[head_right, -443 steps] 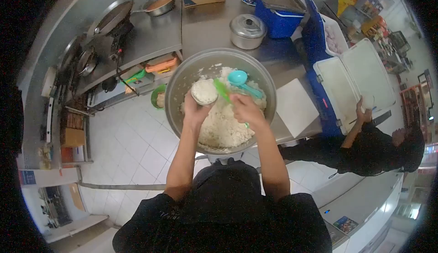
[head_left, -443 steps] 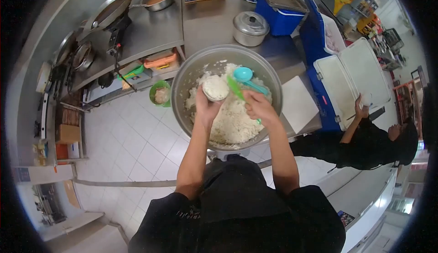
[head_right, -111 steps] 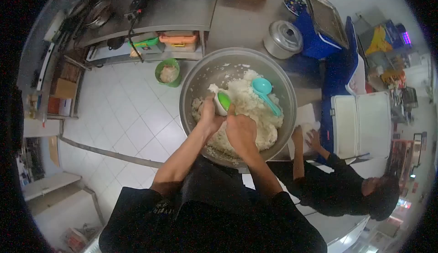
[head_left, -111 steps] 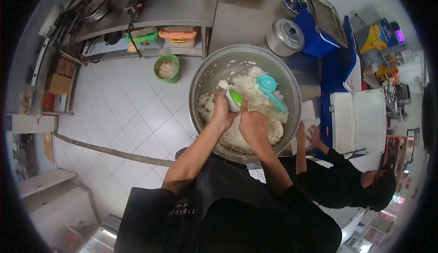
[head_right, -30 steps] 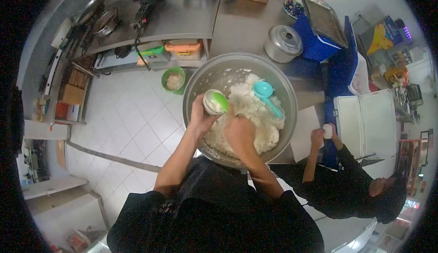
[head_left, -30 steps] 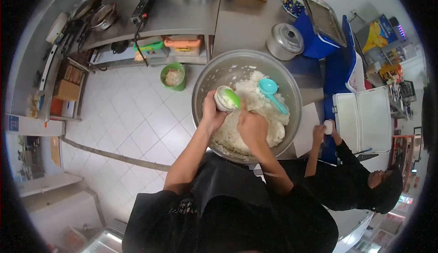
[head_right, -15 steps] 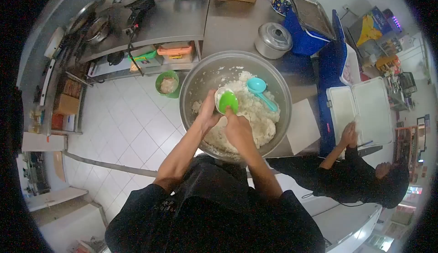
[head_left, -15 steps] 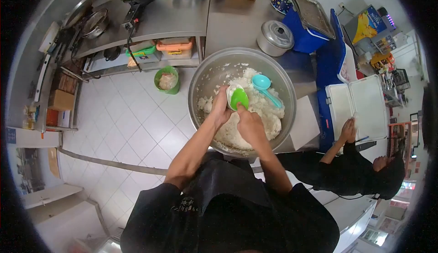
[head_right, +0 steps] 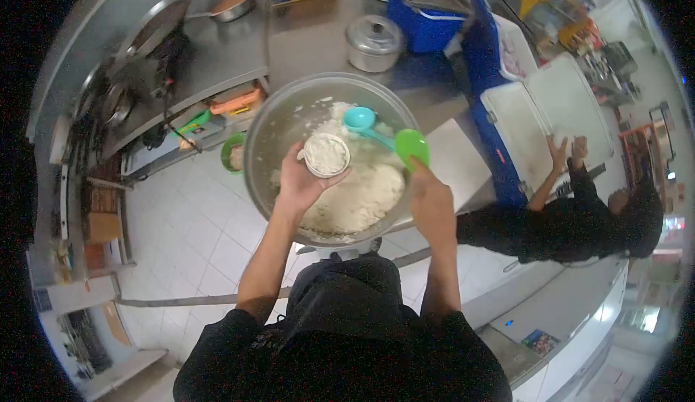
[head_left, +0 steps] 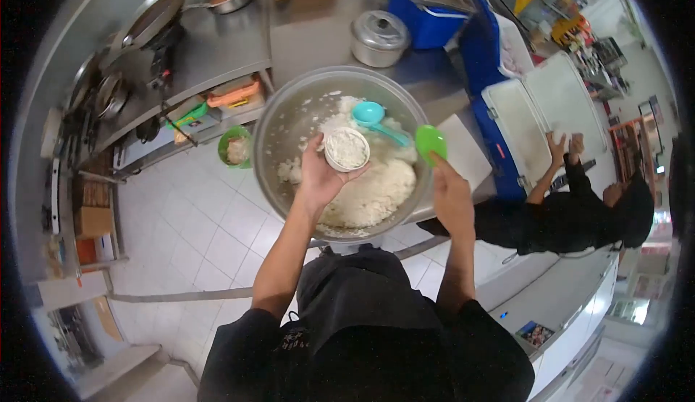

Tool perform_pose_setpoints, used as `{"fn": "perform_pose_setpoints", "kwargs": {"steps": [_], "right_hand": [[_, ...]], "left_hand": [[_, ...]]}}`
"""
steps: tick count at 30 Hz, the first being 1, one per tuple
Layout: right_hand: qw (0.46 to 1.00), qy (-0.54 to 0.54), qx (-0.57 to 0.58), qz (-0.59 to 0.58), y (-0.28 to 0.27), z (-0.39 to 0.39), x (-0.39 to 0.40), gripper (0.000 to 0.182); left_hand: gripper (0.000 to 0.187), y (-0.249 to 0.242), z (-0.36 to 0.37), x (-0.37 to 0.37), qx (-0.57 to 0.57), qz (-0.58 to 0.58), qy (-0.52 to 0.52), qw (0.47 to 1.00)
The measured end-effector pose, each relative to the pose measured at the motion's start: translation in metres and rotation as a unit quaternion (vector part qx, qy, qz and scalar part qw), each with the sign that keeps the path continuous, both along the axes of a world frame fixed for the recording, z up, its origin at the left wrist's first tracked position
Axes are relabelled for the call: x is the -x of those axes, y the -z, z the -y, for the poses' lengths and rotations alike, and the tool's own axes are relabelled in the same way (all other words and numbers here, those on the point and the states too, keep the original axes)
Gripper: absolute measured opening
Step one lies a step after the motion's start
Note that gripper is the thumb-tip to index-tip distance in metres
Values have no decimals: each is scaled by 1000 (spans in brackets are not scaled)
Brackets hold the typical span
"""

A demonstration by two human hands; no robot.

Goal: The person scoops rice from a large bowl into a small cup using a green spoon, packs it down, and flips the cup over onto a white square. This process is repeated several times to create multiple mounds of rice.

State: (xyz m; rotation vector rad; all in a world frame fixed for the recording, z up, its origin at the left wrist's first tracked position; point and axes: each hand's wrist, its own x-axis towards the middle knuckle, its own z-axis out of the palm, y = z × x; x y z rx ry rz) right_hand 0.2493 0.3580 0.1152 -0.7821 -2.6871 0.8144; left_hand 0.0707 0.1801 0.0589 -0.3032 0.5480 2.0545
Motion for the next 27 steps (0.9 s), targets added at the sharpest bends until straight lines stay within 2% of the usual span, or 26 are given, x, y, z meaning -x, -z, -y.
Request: {"fn": "perform_pose_setpoints", "kwargs": {"steps": [3,6,8,10,11,12,13,14,15,16,17,18,20,21,22,24,25,26,27], "right_hand": [[987,90,99,-91,13,-43,-75,34],[978,145,103,-113,87,-86,-152,33],[950,230,203,-50,128,-101,-193,33],[930,271,247,-28,187,-110,-232,33],[912,297,284,-13,218,-112,-252,33],[891,323,320,-1,237,-112,-270,34],[906,317,279,35,240,-113,-281,34],[902,323,285,35,249,-109,-298,34],[887,344,308,23,261,-105,-314,33],[871,365,330,12,265,-103,-324,33],[868,370,333,14,267,-101,-336,33],[862,381,333,20,261,-98,-342,33],[852,398,339,32,251,-90,-352,33],[849,398,343,57,248,-91,-355,34],[848,396,344,80,246,-96,-356,34],[857,386,334,68,237,-107,-352,35],[866,374,325,58,229,-109,-349,36],[868,371,324,60,218,-114,-340,36],[882,348,315,28,203,-121,-328,39]], "left_hand": [[49,-8,-51,-32,-30,-58,51,997],[46,-2,-127,-76,-83,19,85,993],[42,15,-184,-104,-95,22,101,990],[39,48,-245,-124,1,25,86,996],[43,83,-273,-132,20,-25,92,995],[43,115,-298,-141,29,-22,99,994],[45,142,-322,-146,151,-174,83,969],[47,164,-342,-150,265,-322,66,906],[47,181,-360,-153,269,-324,71,904],[50,195,-374,-156,347,-483,69,801],[54,209,-387,-161,407,-622,64,666],[54,218,-397,-164,406,-623,70,665],[55,236,-404,-172,403,-780,48,477],[63,243,-409,-171,405,-786,65,463],[63,235,-409,-172,404,-785,66,464],[66,192,-401,-167,393,-753,-52,525],[68,176,-388,-160,380,-747,-94,537],[67,152,-371,-153,398,-700,-119,582],[67,111,-344,-148,405,-612,-107,671]]}}
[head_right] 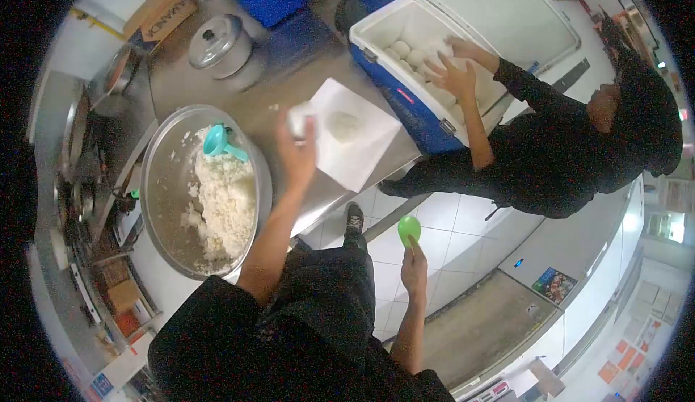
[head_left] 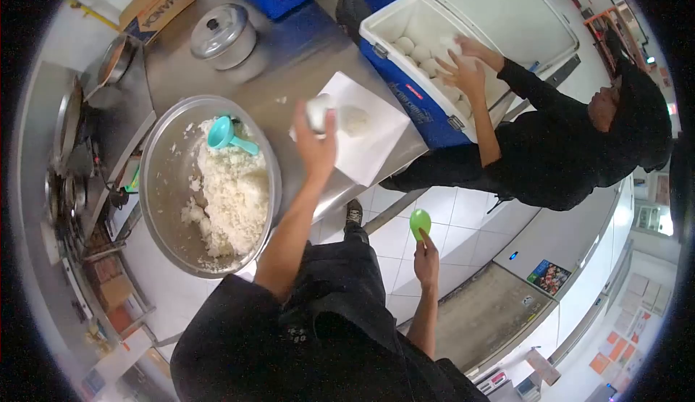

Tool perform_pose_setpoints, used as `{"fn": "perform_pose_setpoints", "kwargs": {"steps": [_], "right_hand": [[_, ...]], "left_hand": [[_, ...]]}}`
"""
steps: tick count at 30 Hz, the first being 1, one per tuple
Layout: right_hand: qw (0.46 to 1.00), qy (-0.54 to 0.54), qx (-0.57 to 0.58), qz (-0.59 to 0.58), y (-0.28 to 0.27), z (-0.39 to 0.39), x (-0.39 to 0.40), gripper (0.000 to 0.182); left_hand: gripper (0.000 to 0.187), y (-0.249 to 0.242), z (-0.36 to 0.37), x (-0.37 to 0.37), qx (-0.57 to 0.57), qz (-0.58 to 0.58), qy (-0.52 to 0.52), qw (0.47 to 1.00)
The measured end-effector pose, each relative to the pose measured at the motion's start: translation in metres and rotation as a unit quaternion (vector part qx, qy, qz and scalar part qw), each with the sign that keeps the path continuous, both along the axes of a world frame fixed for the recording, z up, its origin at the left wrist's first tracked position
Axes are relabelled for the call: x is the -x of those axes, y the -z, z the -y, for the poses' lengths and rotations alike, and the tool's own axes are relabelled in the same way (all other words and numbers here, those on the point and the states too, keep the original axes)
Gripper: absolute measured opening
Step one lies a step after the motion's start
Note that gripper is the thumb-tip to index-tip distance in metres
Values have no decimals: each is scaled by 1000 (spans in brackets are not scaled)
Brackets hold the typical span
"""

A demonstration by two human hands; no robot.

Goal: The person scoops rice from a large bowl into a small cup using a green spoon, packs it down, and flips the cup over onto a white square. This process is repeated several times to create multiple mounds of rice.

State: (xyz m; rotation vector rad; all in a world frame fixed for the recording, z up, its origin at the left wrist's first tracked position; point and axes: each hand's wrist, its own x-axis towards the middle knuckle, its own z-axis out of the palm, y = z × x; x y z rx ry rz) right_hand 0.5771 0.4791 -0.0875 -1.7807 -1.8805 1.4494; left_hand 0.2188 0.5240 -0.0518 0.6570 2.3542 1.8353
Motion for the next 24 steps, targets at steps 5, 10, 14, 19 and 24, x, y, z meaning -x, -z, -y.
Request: {"fn": "perform_pose_setpoints", "kwargs": {"steps": [5,10,14,19,24], "right_hand": [[988,-141,-53,-20,-81,-13,95,58],[906,-373,-183,-80,-167,42,250,32],[767,-559,-313,17,-150,133,404,28],[680,-614,-382,120,-32,178,589,25],[556,-765,-320,62,-3,228,587,25]], "left_hand": [[62,-86,189,61,-117,181,-85,973],[49,-136,389,77,-336,317,-240,854],[52,-99,499,53,-425,302,-297,800],[57,-60,535,39,-486,444,-255,708],[64,-73,542,51,-536,532,-182,629]]}}
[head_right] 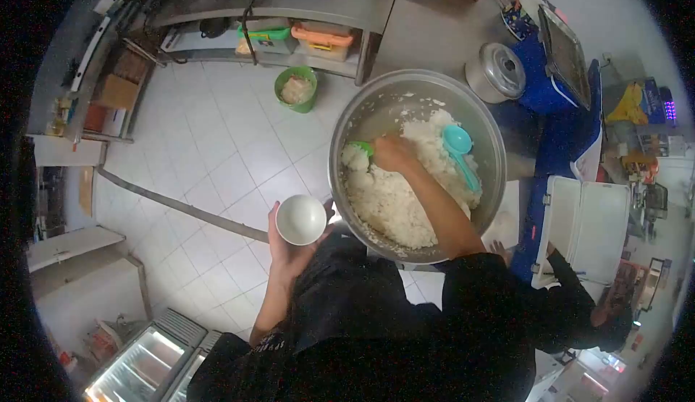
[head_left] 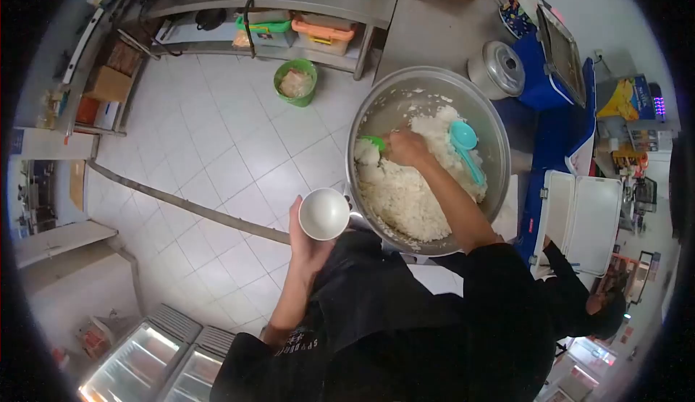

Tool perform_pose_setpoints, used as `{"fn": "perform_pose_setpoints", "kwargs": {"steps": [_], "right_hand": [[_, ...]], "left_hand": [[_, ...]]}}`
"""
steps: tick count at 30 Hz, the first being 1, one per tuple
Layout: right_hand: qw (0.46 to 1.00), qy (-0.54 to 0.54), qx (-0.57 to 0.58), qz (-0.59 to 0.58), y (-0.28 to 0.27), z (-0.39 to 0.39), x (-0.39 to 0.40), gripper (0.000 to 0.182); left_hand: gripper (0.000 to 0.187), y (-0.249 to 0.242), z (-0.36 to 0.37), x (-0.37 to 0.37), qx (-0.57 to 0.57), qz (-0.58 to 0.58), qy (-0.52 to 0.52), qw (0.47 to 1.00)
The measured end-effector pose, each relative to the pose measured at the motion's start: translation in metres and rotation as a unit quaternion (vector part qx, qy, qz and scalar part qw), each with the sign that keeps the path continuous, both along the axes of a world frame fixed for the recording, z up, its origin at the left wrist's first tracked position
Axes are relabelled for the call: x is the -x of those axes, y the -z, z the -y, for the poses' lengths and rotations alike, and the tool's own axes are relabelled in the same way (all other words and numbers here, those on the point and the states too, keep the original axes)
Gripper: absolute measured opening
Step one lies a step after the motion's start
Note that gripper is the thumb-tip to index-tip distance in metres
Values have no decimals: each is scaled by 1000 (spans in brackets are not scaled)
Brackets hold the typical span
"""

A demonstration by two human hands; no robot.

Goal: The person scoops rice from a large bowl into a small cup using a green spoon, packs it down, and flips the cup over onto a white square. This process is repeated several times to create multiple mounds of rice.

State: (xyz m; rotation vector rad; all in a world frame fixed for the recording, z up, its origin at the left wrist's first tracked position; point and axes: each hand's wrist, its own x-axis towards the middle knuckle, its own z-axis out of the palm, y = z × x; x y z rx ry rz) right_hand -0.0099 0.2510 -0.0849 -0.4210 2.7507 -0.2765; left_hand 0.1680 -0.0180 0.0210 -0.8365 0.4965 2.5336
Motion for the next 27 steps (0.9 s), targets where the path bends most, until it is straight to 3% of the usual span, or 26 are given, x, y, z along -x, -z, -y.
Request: {"fn": "perform_pose_setpoints", "kwargs": {"steps": [2,4,6,8,13,18,21,27], "right_hand": [[998,-34,-23,36,-58,9,-1,26],[993,49,-103,-8,-80,-21,10,26],[975,163,-147,-25,-129,-44,-12,24],[946,241,-218,6,-126,-64,-41,21],[930,275,-211,126,-72,-38,-86,18],[948,283,-76,127,-34,-47,-58,23],[945,278,-82,150,-34,-60,-57,22],[951,284,-104,57,-82,4,-108,18]], "left_hand": [[65,2,5,4,18,6,24,1000],[66,3,8,10,38,5,53,998],[52,-1,8,12,26,9,51,998],[51,-4,8,18,37,2,69,997],[61,-12,10,30,107,-1,117,987],[58,-8,13,33,103,4,158,982],[58,-2,13,33,73,-13,123,990],[50,2,17,33,-6,-7,81,997]]}}
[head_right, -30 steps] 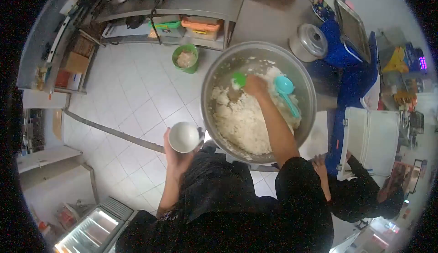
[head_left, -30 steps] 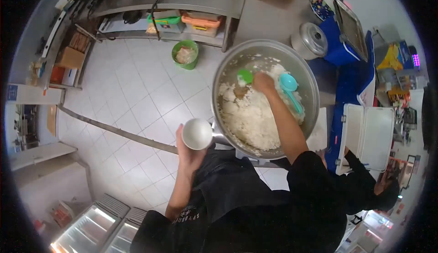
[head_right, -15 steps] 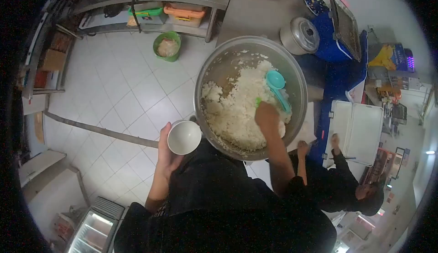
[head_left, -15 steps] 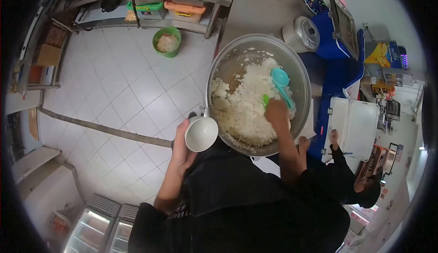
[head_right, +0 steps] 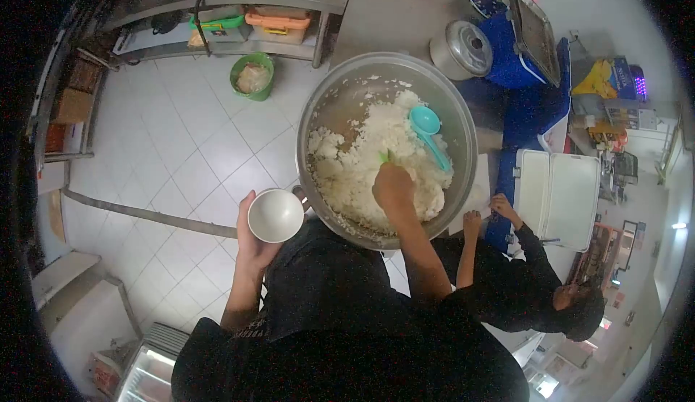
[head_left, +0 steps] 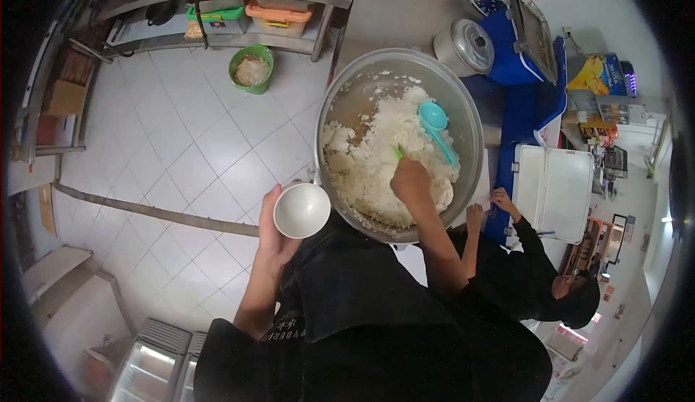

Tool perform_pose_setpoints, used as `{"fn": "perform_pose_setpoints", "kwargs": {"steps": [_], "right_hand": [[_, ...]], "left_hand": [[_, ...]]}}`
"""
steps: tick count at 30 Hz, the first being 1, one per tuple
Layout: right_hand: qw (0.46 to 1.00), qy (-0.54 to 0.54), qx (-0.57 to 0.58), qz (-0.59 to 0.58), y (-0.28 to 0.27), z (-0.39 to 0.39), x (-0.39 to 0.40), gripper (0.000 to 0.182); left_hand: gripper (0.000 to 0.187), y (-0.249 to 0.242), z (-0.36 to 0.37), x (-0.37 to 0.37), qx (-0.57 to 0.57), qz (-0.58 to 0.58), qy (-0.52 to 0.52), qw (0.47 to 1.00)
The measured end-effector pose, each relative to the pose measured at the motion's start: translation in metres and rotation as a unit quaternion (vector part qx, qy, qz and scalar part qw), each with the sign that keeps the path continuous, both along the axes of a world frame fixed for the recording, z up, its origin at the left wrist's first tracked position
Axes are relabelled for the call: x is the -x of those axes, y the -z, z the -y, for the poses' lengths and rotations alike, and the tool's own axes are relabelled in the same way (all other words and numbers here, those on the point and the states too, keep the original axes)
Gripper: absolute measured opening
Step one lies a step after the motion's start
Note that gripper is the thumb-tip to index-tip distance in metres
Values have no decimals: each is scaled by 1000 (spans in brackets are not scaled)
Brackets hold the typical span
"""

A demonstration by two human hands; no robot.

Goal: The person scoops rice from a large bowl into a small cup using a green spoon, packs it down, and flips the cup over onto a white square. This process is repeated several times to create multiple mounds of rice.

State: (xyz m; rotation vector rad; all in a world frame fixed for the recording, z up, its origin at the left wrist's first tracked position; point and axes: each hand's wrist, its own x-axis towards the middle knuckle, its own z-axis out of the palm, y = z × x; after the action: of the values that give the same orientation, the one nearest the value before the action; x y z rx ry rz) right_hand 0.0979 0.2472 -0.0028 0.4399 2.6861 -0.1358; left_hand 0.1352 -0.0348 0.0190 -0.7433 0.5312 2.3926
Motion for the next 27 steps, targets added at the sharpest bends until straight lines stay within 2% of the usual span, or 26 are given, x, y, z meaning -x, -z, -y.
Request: {"fn": "perform_pose_setpoints", "kwargs": {"steps": [4,6,7,10,12,15,17,19,22,25,27], "right_hand": [[999,-1,-26,-29,-20,3,1,19],[999,21,-26,-16,-17,-27,19,20],[999,47,-25,-2,-12,-37,25,22],[997,21,5,69,31,-45,33,26],[997,24,33,58,48,-51,45,27],[996,30,75,40,85,-60,66,31],[995,26,91,28,89,-59,66,35],[994,-58,66,57,67,-53,64,30],[998,-54,25,4,-15,6,28,23],[998,-25,-13,-64,-24,-11,18,18],[998,2,-23,-66,-23,-43,29,19]], "left_hand": [[53,-1,2,0,6,7,15,1000],[56,-9,2,1,1,3,24,1000],[56,-7,3,0,4,4,22,1000],[65,-1,0,-2,11,11,7,1000],[59,-5,-3,-3,20,-12,20,1000],[60,-2,-3,0,30,-20,16,999],[60,10,3,0,11,-19,11,1000],[61,12,7,-2,-8,-21,6,1000],[64,3,5,-2,-45,-30,-3,999],[68,-2,4,0,-65,-31,-13,997],[78,3,6,-3,-52,-19,-6,998]]}}
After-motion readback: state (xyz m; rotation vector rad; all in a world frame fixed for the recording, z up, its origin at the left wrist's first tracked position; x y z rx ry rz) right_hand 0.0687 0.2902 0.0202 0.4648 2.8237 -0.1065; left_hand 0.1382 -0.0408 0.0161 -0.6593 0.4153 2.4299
